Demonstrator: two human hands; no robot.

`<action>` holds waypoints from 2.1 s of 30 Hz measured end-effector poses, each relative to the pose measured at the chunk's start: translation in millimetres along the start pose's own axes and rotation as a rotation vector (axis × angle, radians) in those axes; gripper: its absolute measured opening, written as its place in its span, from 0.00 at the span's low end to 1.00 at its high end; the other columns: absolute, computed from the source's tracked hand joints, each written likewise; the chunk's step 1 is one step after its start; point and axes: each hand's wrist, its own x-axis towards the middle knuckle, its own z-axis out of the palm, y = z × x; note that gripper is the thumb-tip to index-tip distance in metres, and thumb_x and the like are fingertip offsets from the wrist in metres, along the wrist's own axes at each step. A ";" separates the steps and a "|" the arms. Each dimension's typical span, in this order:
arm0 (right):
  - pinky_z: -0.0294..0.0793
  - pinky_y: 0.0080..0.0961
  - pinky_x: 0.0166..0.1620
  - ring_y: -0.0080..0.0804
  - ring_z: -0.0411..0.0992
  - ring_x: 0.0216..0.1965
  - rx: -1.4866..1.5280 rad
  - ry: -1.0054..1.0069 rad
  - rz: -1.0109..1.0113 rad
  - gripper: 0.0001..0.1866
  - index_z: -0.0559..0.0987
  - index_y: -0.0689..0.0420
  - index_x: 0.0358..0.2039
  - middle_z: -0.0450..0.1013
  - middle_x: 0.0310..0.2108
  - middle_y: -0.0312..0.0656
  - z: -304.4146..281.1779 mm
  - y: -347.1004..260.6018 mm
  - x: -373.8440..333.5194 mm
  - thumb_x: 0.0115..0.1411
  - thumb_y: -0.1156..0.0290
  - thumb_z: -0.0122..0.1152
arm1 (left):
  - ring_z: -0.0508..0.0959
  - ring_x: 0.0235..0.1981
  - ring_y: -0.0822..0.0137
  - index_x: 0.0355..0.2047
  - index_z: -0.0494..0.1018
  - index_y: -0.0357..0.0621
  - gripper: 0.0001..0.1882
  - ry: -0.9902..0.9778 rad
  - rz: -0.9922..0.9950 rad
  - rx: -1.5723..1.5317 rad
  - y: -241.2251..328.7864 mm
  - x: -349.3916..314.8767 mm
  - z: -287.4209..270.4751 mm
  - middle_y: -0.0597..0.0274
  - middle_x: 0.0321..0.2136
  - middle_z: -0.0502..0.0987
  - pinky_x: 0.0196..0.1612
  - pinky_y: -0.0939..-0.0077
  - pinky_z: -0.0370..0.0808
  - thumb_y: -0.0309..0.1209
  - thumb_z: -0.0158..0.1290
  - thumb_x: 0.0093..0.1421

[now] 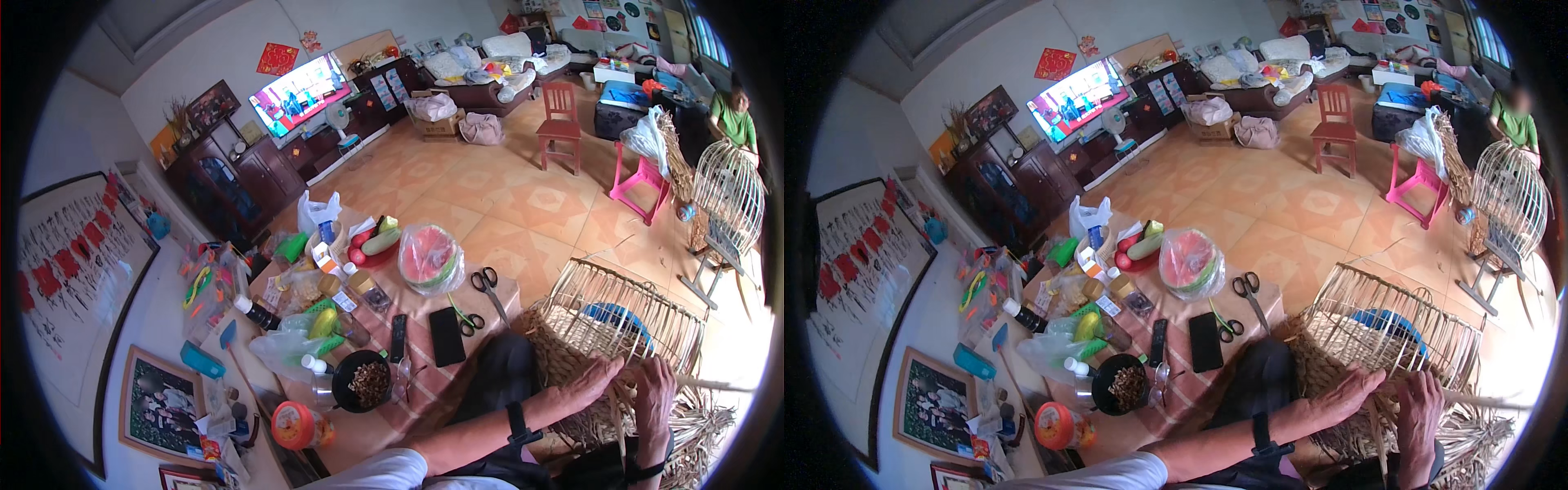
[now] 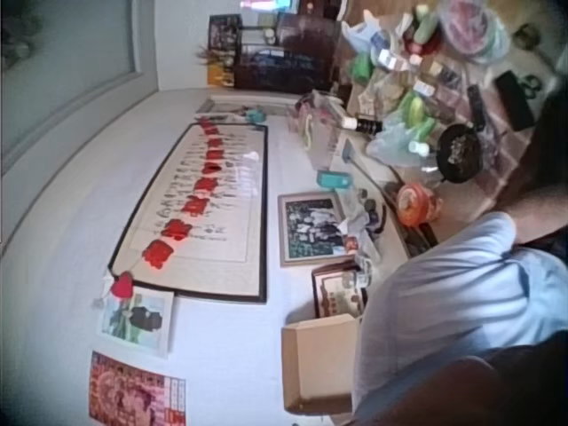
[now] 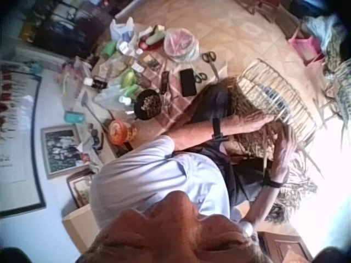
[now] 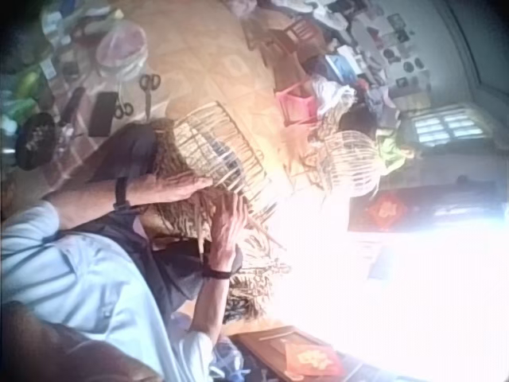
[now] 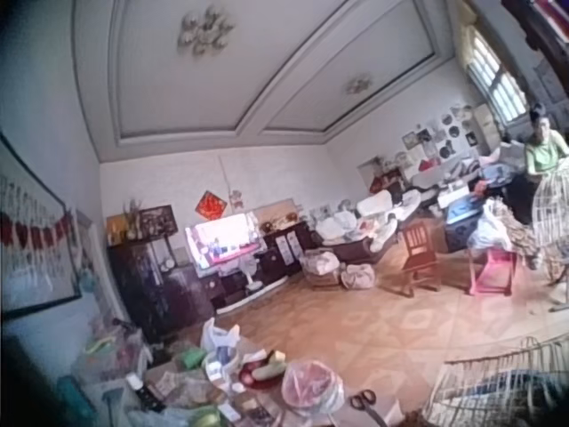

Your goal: Hand-weaving a bamboo cage structure using long bamboo strips.

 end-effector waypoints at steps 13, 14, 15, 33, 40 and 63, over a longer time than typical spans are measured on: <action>0.75 0.36 0.51 0.43 0.70 0.48 0.232 -0.188 0.156 0.25 0.77 0.57 0.51 0.72 0.48 0.42 -21.6 -14.1 -39.3 0.50 0.79 0.58 | 0.82 0.39 0.51 0.44 0.71 0.43 0.12 -0.272 -0.132 0.013 5.1 31.7 -34.6 0.50 0.34 0.81 0.45 0.59 0.76 0.21 0.54 0.61; 0.75 0.37 0.51 0.43 0.70 0.48 0.266 -0.173 0.188 0.26 0.78 0.57 0.51 0.72 0.48 0.42 -21.0 -10.8 -41.7 0.49 0.81 0.58 | 0.82 0.43 0.51 0.47 0.71 0.43 0.13 -0.335 -0.192 -0.049 5.0 32.8 -33.6 0.51 0.37 0.82 0.46 0.61 0.77 0.20 0.53 0.62; 0.76 0.37 0.49 0.43 0.71 0.46 0.285 -0.141 0.210 0.26 0.78 0.55 0.50 0.73 0.46 0.42 -17.4 -5.5 -45.1 0.48 0.83 0.58 | 0.82 0.46 0.52 0.49 0.71 0.42 0.14 -0.404 -0.279 -0.090 3.6 32.9 -33.5 0.49 0.39 0.82 0.45 0.63 0.78 0.20 0.53 0.63; 0.75 0.42 0.40 0.47 0.72 0.41 0.106 -0.161 0.431 0.20 0.73 0.56 0.41 0.72 0.34 0.46 -5.4 -55.5 -45.5 0.48 0.69 0.71 | 0.77 0.46 0.52 0.54 0.72 0.48 0.18 -0.498 -0.003 0.139 4.5 20.8 -47.3 0.52 0.39 0.79 0.55 0.61 0.70 0.23 0.52 0.63; 0.76 0.45 0.36 0.57 0.74 0.30 0.447 -0.118 0.650 0.13 0.71 0.62 0.43 0.75 0.33 0.54 -0.5 -72.4 -78.2 0.56 0.79 0.58 | 0.78 0.47 0.49 0.59 0.69 0.48 0.32 -0.414 -0.020 -0.079 3.1 11.9 -45.9 0.51 0.44 0.80 0.57 0.60 0.71 0.20 0.62 0.52; 0.70 0.21 0.29 0.21 0.72 0.27 0.607 -0.238 0.706 0.20 0.79 0.66 0.43 0.74 0.25 0.34 -21.1 -13.1 -5.1 0.62 0.61 0.69 | 0.77 0.30 0.48 0.36 0.75 0.39 0.05 -0.184 -0.088 0.242 -5.2 4.2 -9.5 0.50 0.26 0.76 0.37 0.58 0.74 0.25 0.57 0.60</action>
